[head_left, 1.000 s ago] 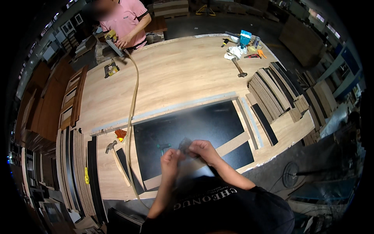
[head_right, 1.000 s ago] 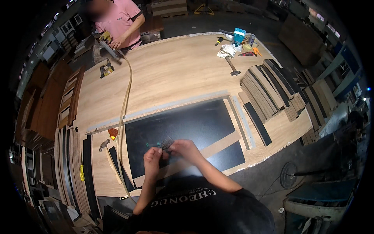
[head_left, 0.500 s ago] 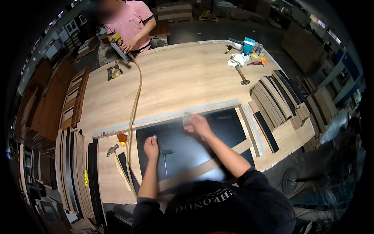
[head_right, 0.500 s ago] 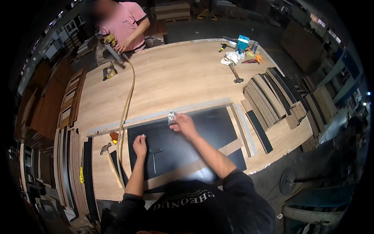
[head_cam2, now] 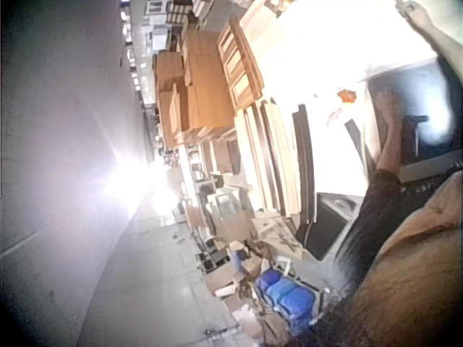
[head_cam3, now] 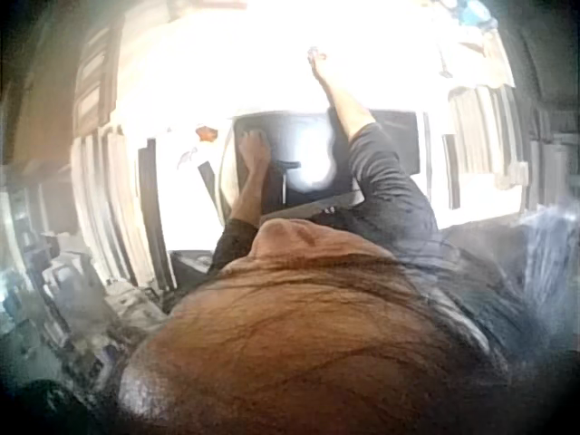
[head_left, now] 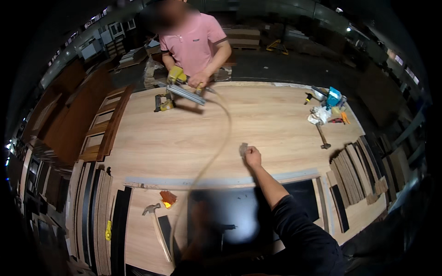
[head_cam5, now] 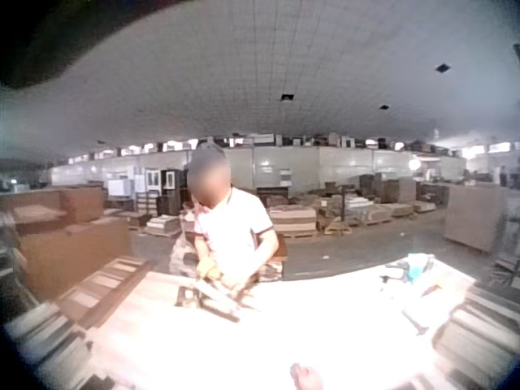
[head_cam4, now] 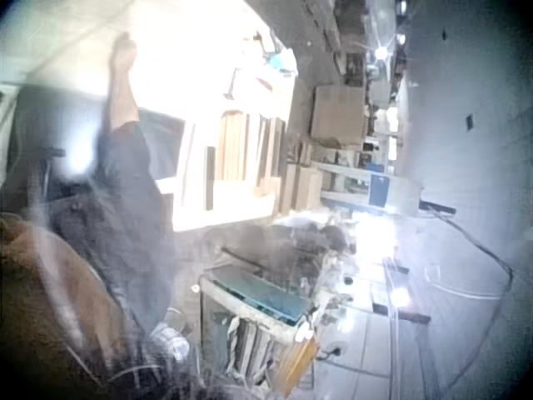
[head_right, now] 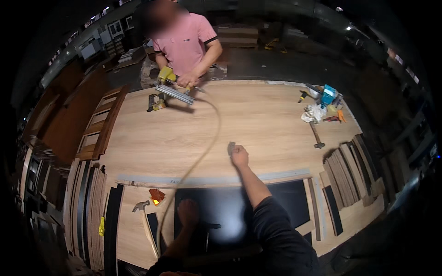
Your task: The person attaches long wood strips to a dark rectangular board using a pneumatic nail gun and then aligns additional wood trim pieces along the edges.
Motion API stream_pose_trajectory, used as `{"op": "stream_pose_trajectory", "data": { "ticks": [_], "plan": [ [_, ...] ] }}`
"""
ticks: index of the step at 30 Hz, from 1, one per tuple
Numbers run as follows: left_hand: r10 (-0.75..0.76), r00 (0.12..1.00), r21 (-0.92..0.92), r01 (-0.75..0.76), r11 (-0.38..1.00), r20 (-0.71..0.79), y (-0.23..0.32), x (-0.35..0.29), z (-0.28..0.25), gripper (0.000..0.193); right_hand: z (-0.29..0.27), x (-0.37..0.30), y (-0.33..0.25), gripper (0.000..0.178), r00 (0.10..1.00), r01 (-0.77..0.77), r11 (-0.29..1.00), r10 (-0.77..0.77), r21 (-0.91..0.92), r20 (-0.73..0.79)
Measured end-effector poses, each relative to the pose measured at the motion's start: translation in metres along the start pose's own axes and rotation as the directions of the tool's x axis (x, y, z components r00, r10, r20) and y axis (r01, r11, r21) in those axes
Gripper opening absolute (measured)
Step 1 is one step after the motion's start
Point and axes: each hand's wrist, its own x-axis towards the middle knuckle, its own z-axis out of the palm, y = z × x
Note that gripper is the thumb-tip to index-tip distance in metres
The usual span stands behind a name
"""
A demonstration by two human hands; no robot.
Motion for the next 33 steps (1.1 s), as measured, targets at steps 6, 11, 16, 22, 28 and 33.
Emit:
{"op": "stream_pose_trajectory", "data": {
  "ticks": [6, 11, 16, 22, 28, 33],
  "plan": [
    [0.176, 0.966, 0.176, -0.144, 0.974, -0.187, -0.007, -0.009, 0.012, 0.013, 0.039, 0.023, 0.007, 0.019, 0.985, -0.125, 0.896, 0.164, 0.427, -0.056],
    [0.116, 0.985, 0.211, -0.087, 0.974, -0.127, 0.005, 0.0, 0.005, 0.013, 0.019, 0.006, 0.008, 0.016, 0.971, -0.237, 0.815, 0.211, 0.529, 0.109],
    [-0.127, 0.977, 0.085, 0.114, 0.99, 0.17, 0.031, 0.015, -0.025, 0.011, -0.016, -0.032, -0.012, 0.013, 0.938, -0.339, 0.699, 0.205, 0.63, 0.278],
    [-0.004, 0.999, -0.013, 0.003, 1.0, -0.049, 0.016, 0.005, -0.009, 0.03, -0.076, -0.096, -0.038, 0.018, 0.908, -0.401, 0.621, 0.172, 0.673, 0.382],
    [0.062, 0.964, -0.052, -0.05, 0.997, 0.26, 0.034, -0.01, -0.048, 0.064, -0.147, -0.183, -0.011, 0.021, 0.912, -0.4, 0.707, 0.243, 0.583, 0.332],
    [0.157, 0.84, -0.625, 0.249, 0.74, 0.52, 0.075, -0.041, -0.099, 0.083, -0.176, -0.242, 0.049, 0.016, 0.877, -0.426, 0.813, 0.263, 0.396, 0.402]
  ]
}}
